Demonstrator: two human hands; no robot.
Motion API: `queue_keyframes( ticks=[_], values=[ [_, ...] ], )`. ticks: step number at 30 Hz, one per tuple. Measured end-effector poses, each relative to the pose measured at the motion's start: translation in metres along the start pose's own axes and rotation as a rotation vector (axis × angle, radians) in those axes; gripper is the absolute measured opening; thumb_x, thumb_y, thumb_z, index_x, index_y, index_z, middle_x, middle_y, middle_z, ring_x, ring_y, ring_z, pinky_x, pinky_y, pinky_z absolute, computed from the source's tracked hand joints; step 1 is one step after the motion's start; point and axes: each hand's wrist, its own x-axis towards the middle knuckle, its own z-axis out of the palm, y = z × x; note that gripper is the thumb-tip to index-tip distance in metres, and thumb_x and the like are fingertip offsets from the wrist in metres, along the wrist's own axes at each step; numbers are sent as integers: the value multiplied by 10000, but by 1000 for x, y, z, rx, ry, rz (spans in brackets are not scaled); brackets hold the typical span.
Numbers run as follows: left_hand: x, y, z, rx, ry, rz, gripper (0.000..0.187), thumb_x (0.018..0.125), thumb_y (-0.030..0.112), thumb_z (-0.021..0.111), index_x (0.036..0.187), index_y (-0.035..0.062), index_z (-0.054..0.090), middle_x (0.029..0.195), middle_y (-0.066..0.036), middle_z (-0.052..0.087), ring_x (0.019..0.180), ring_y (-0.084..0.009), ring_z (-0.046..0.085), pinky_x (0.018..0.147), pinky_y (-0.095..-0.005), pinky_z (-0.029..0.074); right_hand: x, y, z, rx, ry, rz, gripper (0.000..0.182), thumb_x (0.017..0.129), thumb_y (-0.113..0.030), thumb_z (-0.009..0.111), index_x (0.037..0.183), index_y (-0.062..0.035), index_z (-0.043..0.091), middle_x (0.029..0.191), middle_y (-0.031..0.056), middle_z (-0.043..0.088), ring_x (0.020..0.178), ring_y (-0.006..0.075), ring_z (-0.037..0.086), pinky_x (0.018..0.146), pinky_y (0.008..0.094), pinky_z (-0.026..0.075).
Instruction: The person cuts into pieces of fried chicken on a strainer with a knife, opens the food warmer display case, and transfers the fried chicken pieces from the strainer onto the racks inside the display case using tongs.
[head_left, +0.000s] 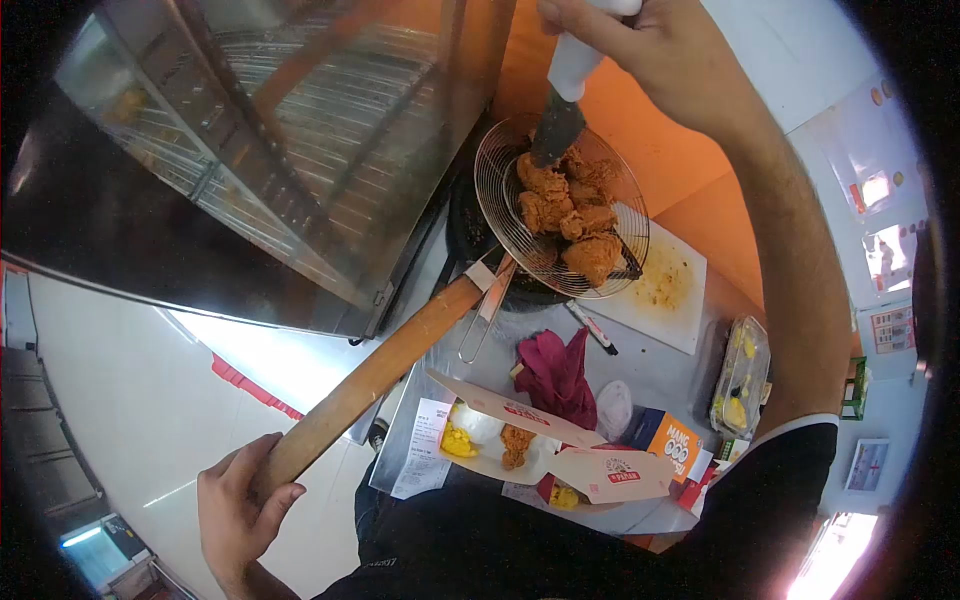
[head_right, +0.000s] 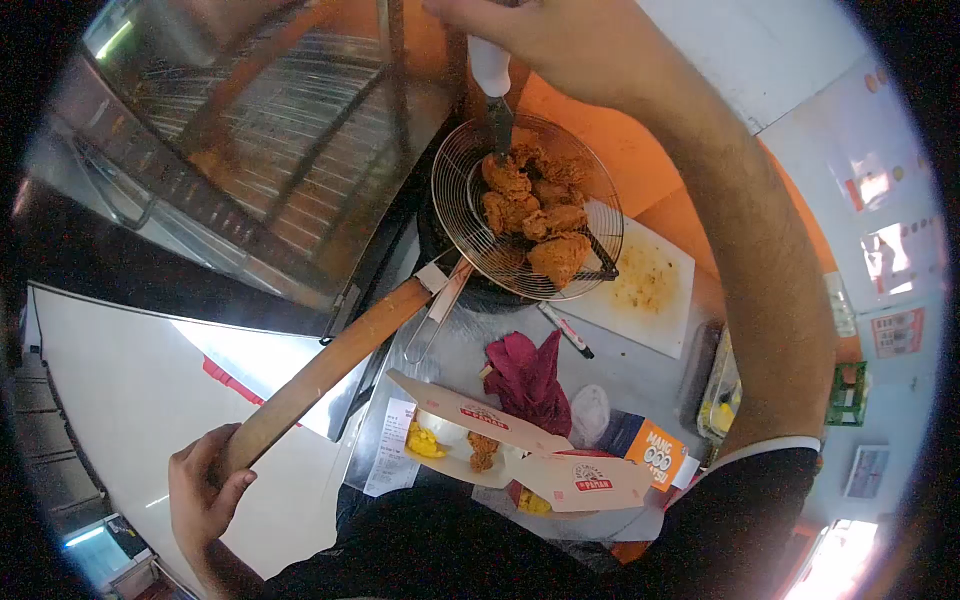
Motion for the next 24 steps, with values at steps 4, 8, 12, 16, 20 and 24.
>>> queue_keyframes(
  ticks=[4,8,12,16,20,24],
  values=[
    [3,2,0,30,10,41,571,696,403,783,1068,0,626,837,-183,673,708,-339,671,646,-357,519,-4,-19,-14,218,-129,330,229,913,-156,622,1061,-64,473,842,52,559,780,132,570,649,252,519],
    [2,5,-1,68,29,31,568,687,394,788,1071,8,628,797,-171,658,670,-335,654,622,-365,509,-7,-20,-16,277,-111,393,228,899,-69,621,1054,-45,457,861,72,588,806,151,635,659,254,573],
    [1,8,-2,87,22,10,572,679,392,794,1074,14,629,778,-164,646,646,-333,641,608,-367,502,-13,-17,-11,293,-67,388,240,875,-25,638,1031,-30,456,865,98,621,791,171,678,621,239,576],
    [0,5,1,65,40,28,565,682,367,798,1085,12,624,792,-169,647,658,-336,642,611,-366,502,-22,-18,-12,240,24,371,256,869,-39,654,1035,-31,459,864,112,637,804,184,688,594,227,565],
    [-1,4,0,27,45,68,555,694,325,793,1114,12,612,829,-173,651,697,-337,649,623,-370,506,-48,-5,-20,57,212,252,236,918,-135,598,1104,-28,502,886,92,643,685,122,606,514,207,461],
    [-5,6,-4,41,16,45,552,705,291,787,1145,14,599,859,-167,647,743,-341,652,648,-378,515,-99,-17,-69,-68,413,191,296,926,-138,592,1184,-23,502,1048,94,625,656,74,535,516,206,426]
  ],
)
